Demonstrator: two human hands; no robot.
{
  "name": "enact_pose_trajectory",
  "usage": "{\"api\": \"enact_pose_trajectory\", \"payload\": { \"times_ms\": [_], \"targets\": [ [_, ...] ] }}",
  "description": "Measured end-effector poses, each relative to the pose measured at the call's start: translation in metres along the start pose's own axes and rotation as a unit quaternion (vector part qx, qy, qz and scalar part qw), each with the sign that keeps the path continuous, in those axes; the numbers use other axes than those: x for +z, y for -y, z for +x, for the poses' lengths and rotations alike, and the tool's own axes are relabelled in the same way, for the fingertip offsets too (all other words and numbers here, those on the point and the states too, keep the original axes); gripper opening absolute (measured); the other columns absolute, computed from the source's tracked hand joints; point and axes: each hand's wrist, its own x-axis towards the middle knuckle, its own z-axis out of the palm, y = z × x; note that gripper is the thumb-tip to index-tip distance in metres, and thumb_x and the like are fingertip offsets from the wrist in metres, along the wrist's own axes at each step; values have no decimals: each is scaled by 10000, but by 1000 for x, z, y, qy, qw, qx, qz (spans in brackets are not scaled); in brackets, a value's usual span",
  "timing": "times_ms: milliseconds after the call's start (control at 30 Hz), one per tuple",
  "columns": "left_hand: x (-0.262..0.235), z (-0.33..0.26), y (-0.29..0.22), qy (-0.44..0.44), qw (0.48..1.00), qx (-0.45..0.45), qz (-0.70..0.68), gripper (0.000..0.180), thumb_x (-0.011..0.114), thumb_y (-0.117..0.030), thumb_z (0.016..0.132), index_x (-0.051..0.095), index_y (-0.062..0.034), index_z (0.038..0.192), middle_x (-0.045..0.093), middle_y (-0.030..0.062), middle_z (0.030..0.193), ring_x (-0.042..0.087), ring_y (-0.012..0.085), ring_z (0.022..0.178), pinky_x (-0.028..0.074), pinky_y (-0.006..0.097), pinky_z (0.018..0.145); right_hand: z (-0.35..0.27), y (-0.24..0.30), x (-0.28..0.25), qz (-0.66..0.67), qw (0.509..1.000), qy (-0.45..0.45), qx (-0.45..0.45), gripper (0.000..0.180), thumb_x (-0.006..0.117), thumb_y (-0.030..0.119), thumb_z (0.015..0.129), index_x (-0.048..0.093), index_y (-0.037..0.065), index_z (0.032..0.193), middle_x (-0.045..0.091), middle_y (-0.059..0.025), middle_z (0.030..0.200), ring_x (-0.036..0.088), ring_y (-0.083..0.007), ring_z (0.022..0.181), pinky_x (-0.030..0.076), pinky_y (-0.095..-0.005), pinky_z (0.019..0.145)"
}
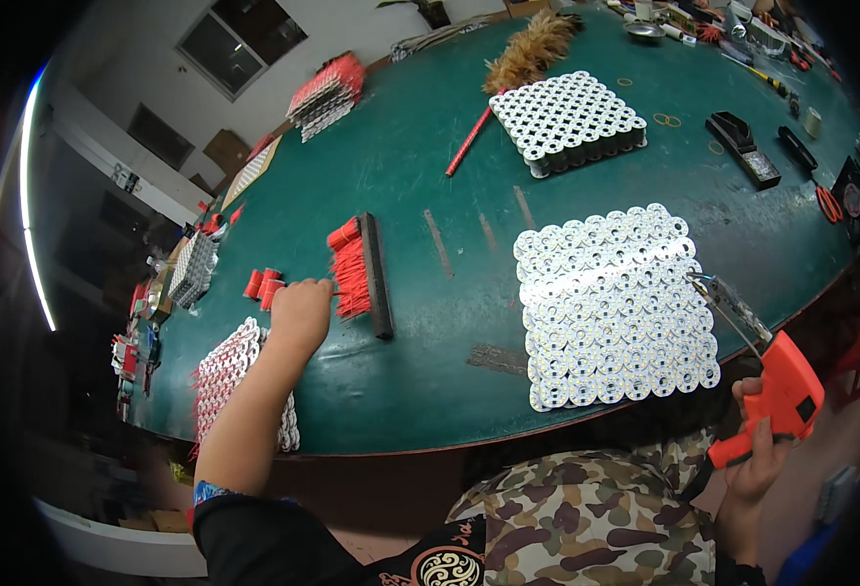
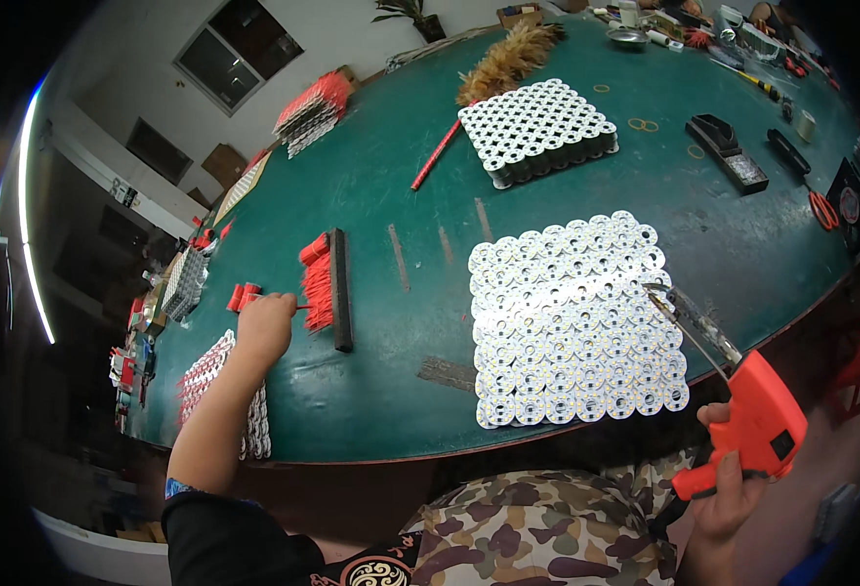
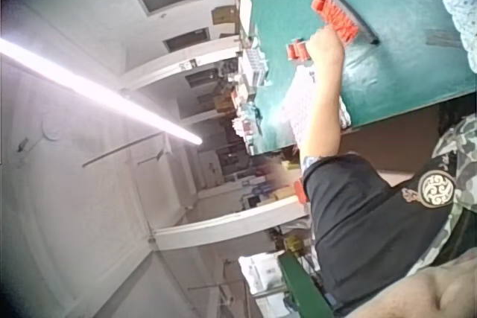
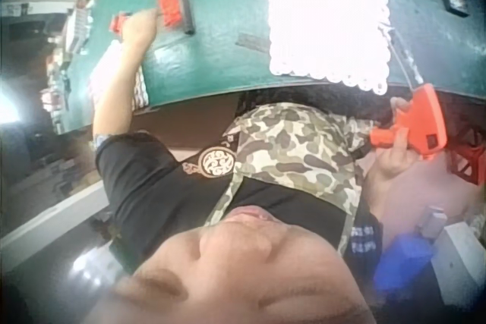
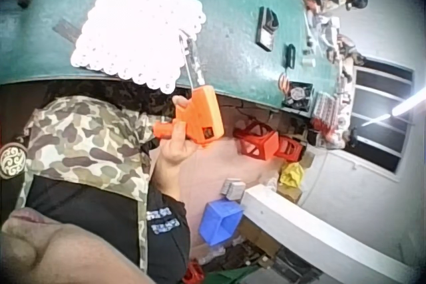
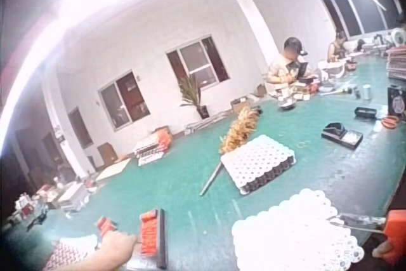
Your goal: The person solders wiring to LED light panels on an assembly table. This is done by hand with a soldering iron and solder wire.
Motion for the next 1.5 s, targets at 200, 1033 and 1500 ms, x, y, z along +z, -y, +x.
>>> {"api": "enact_pose_trajectory", "payload": {
  "times_ms": [200, 1033, 1500],
  "targets": [
    [-5, -4, -5, -17, 995, -40, -92, 102, 553, -79, 908, 637, -47, 956, 710, 160, 903, 691, 369, 851, 539, 483, 748, -2, -2, -2, 0, 1000, -6, 9, 496, 518, 169, 994, 442, -81, 1416, 637, -228, 1227, 625, -312, 1143, 484, -460, 1026],
    [-40, 1, -51, -102, 990, 93, 28, 52, 611, -72, 797, 597, -81, 846, 672, 91, 834, 669, 280, 803, 476, 414, 709, -4, 3, 2, 2, 1000, 2, 6, 498, 521, 173, 1002, 432, -99, 1409, 630, -234, 1227, 628, -317, 1142, 492, -470, 1029],
    [-45, 22, -97, -81, 968, 216, 94, 65, 631, -122, 825, 653, -84, 873, 679, 64, 813, 667, 231, 757, 477, 377, 684, -7, 6, 1, -18, 1000, -11, 6, 511, 515, 166, 992, 419, -103, 1415, 630, -238, 1226, 639, -326, 1130, 496, -472, 1024]
  ]
}}
